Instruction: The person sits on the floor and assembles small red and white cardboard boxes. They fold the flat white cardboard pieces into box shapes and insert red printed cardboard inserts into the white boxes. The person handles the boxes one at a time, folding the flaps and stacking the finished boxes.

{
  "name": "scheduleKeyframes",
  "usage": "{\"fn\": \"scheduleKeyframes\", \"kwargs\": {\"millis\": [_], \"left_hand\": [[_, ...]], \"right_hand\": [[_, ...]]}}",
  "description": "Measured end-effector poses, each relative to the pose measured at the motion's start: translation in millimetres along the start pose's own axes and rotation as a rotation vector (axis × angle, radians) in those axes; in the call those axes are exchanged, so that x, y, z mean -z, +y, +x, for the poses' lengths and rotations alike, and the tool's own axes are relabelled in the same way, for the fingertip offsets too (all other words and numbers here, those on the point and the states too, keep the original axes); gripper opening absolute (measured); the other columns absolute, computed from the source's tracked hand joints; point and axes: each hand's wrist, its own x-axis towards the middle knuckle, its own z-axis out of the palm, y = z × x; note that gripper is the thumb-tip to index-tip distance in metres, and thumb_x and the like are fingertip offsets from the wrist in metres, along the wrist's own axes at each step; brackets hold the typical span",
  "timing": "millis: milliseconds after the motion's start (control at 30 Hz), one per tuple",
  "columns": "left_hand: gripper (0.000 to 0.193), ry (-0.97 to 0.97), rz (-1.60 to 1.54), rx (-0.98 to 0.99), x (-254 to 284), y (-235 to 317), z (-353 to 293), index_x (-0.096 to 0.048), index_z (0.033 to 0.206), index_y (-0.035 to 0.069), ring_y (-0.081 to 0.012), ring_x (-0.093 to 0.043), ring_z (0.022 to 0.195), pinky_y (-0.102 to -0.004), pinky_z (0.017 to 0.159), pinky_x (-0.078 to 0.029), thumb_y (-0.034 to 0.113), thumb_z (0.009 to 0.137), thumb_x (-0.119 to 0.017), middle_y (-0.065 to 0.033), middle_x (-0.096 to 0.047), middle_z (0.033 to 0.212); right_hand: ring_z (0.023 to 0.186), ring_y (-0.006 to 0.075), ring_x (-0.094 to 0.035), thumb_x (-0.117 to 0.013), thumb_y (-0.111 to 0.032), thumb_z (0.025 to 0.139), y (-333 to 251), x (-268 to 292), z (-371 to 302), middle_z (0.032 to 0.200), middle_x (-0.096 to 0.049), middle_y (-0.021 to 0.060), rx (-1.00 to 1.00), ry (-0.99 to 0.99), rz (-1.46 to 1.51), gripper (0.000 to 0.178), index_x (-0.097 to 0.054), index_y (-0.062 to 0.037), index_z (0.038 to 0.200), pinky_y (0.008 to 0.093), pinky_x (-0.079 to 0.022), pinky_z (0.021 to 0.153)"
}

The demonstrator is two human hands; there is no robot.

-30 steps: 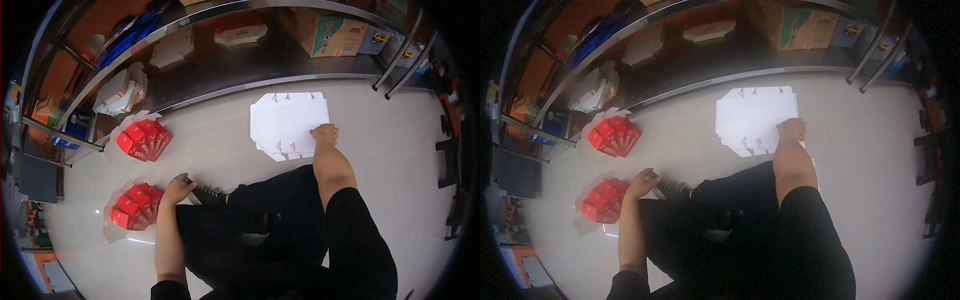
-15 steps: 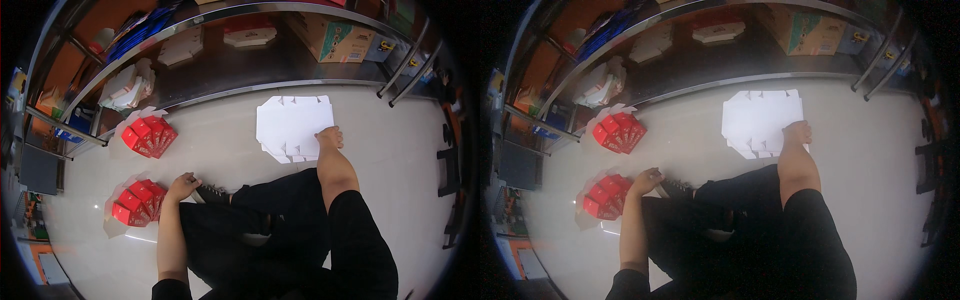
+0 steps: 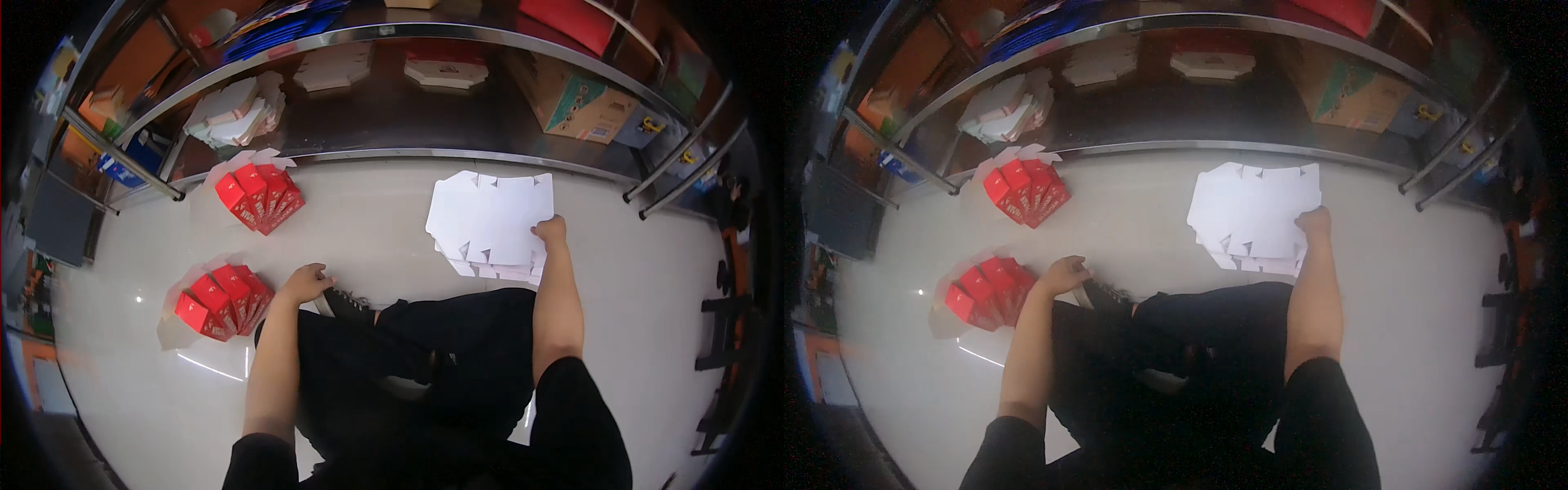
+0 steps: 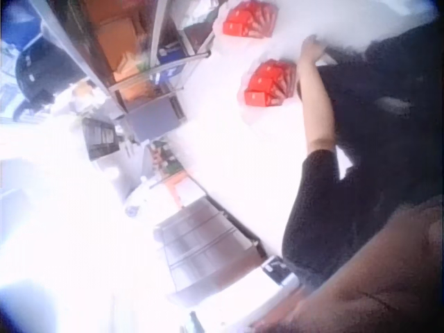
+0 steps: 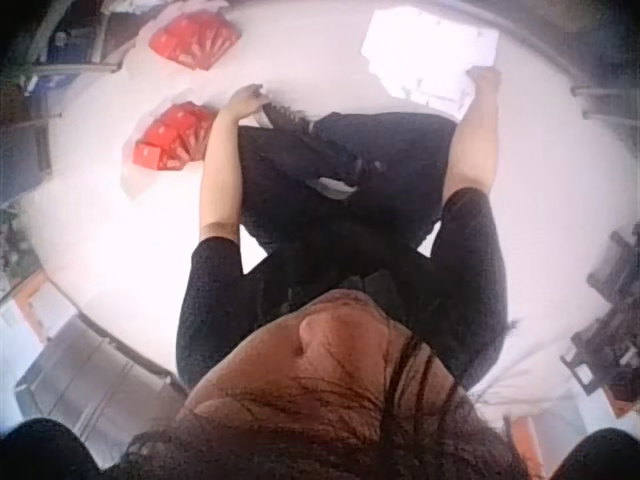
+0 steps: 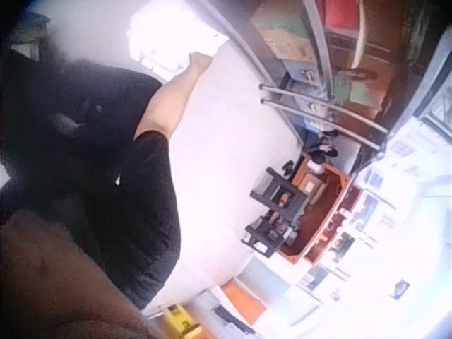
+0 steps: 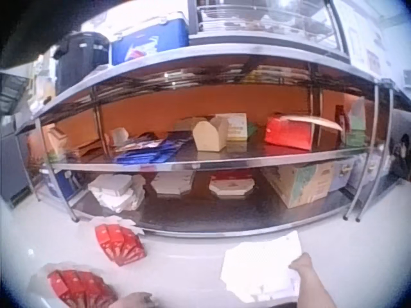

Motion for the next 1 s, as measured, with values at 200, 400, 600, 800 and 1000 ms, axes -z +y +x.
{"fn": "scheduleKeyframes", "kwargs": {"millis": [200,400,600,800,1000], "left_hand": [[0.076,0.016,0.006,0.021,4,1,-14,-0.053,0.135,-0.008,-0.0338,-0.064,0.112,-0.0391,0.098,-0.049,0.041,0.081,-0.075,-0.0245,-0.065,0.121],[0.099,0.168,-0.46,-0.012,11,54,15,-0.027,0.151,-0.001,-0.0363,-0.052,0.128,-0.043,0.103,-0.046,0.028,0.073,-0.08,-0.0248,-0.044,0.147],[0.105,0.859,-0.71,-0.118,26,26,74,-0.02,0.153,0.001,-0.0323,-0.052,0.123,-0.042,0.104,-0.044,0.007,0.065,-0.078,-0.0214,-0.045,0.138],[0.066,0.909,-1.005,-0.078,25,0,84,-0.043,0.126,-0.003,-0.026,-0.06,0.104,-0.0364,0.092,-0.049,0.005,0.069,-0.075,-0.0158,-0.058,0.116],[0.043,0.955,-0.805,-0.042,27,2,78,-0.052,0.11,0.001,-0.0281,-0.061,0.099,-0.0377,0.089,-0.047,0.006,0.074,-0.075,-0.0156,-0.063,0.105]], "right_hand": [[0.108,0.0274,-0.065,-0.076,-0.001,0.077,-103,61,-124,0.119,-0.065,0.023,0.29,-0.305,0.613,0.058,-0.053,0.0097,0.128,0.0361,-0.05,0.094],[0.114,0.0262,-0.061,-0.077,-0.004,0.077,-187,49,-203,0.119,-0.065,0.0213,0.758,-0.387,0.485,0.058,-0.053,0.0077,0.129,0.0359,-0.045,0.1],[0.112,0.024,-0.062,-0.076,-0.005,0.081,-186,-30,-218,0.119,-0.066,0.0178,0.692,-0.533,0.646,0.055,-0.053,0.0069,0.129,0.036,-0.047,0.099],[0.11,0.022,-0.063,-0.074,-0.005,0.085,-189,-62,-189,0.118,-0.066,0.0148,0.626,-0.691,0.701,0.049,-0.052,0.0056,0.129,0.0338,-0.05,0.095],[0.111,0.0223,-0.061,-0.073,-0.016,0.09,-172,-106,-179,0.123,-0.064,0.0136,0.37,-0.64,0.37,0.052,-0.05,0.0008,0.133,0.0344,-0.047,0.097]]}}
